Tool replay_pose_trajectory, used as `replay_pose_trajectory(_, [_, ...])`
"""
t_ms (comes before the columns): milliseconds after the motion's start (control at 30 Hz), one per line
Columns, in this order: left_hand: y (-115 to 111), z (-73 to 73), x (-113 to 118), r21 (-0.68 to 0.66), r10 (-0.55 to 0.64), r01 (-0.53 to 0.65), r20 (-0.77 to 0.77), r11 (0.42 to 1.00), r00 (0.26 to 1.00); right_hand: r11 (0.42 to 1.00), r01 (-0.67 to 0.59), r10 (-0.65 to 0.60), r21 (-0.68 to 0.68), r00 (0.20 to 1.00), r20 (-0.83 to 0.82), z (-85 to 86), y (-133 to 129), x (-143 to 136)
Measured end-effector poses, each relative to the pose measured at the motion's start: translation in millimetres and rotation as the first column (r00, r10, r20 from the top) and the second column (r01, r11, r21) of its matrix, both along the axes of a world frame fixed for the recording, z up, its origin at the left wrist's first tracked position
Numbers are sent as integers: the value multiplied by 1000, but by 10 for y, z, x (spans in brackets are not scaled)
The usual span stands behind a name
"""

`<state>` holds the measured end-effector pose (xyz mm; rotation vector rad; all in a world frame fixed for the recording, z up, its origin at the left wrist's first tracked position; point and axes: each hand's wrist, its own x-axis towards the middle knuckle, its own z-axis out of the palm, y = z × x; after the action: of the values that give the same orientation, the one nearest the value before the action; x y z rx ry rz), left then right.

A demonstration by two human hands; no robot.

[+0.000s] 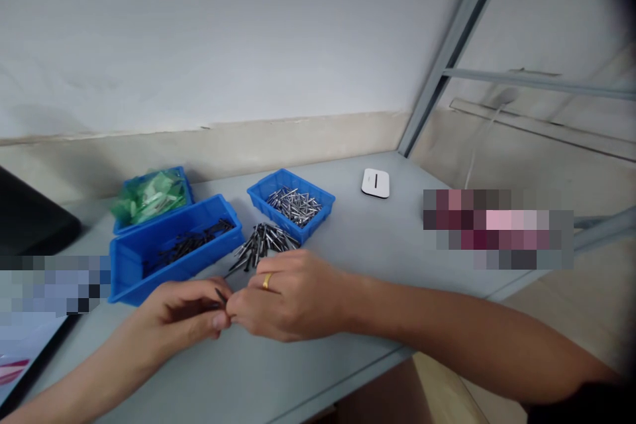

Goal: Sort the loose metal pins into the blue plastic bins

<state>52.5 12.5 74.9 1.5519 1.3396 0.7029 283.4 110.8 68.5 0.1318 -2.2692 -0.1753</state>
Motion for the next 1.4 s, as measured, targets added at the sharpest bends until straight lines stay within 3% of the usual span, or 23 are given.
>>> replay_pose_trajectory(167, [-5,13,9,-31,-20,19,-29,999,999,999,-42,43,13,993,-114,-17,33,-10])
replay_pose_trajectory(400, [-62,-14,-26,-106,-89,82,-58,991,994,1000,5,-3,-5,961,276,13,61,79])
replay_pose_trajectory(533, [-90,-26,-4,-142,-123,112,-72,983,990,999,39,-31,-12,920,390,71,49,81])
replay_pose_trajectory(700, [-18,-19,-15,-138,-58,39,-139,990,989,994,108,-87,-21,885,457,145,42,96])
replay_pose_trajectory(800, [-11,3,5,-51,-31,21,-192,998,981,988,154,-116,-33,855,505,172,37,113])
replay_pose_trajectory(867, [-38,8,42,124,7,28,-273,992,962,981,190,-141,-39,835,533,179,36,116])
replay_pose_trajectory(967, [-94,-15,88,388,132,18,-357,922,925,969,242,-175,-54,822,541,170,39,107])
replay_pose_trajectory(1167, [-101,-65,-7,547,186,121,-473,828,861,957,282,-225,-63,865,449,96,37,89])
replay_pose_trajectory(1400, [-66,18,-1,770,306,261,-506,582,806,952,275,-213,-133,910,354,16,42,73])
